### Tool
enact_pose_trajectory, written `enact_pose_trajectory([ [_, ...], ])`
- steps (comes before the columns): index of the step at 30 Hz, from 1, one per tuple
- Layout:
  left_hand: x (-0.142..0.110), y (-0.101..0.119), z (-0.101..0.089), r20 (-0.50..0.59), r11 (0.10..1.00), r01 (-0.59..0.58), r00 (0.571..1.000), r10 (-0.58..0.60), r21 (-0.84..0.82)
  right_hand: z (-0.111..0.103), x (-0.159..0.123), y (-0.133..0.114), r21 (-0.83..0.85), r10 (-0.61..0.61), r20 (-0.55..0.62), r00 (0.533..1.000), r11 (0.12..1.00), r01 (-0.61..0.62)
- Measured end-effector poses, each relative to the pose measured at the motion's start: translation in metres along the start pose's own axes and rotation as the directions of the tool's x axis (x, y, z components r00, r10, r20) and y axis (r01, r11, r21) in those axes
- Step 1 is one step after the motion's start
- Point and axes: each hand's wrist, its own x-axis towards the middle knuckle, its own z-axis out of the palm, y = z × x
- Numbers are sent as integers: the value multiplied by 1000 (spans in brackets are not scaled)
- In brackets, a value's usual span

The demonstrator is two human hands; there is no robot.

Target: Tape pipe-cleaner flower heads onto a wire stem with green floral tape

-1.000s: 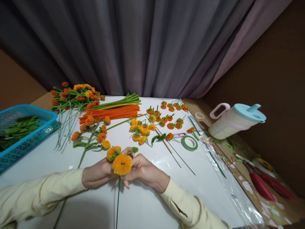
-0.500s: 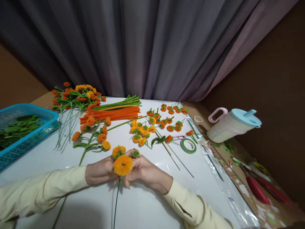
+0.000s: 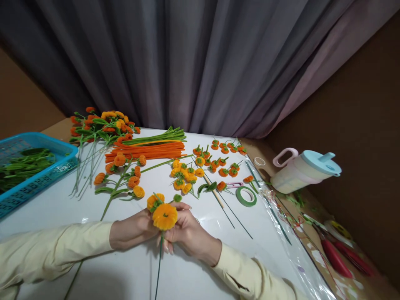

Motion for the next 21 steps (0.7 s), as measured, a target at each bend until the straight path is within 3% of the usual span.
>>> enact_pose_trajectory([
  [5, -1, -4, 2, -88, 993, -108, 991, 104, -38, -6, 2, -4, -145, -60, 27, 998, 987, 63],
  [10, -4, 2, 7, -163, 996, -63, 985, 53, -58, -9, 3, -12, -324, -91, 75, 993, 939, 111],
  [18, -5, 10, 8, -130, 994, -97, 987, 91, -42, -9, -4, -29, -659, -233, 178, 956, 693, 292],
  [21, -6, 10, 9, -135, 995, -104, 985, 102, -5, -9, -7, -30, -576, -180, 150, 972, 783, 234],
])
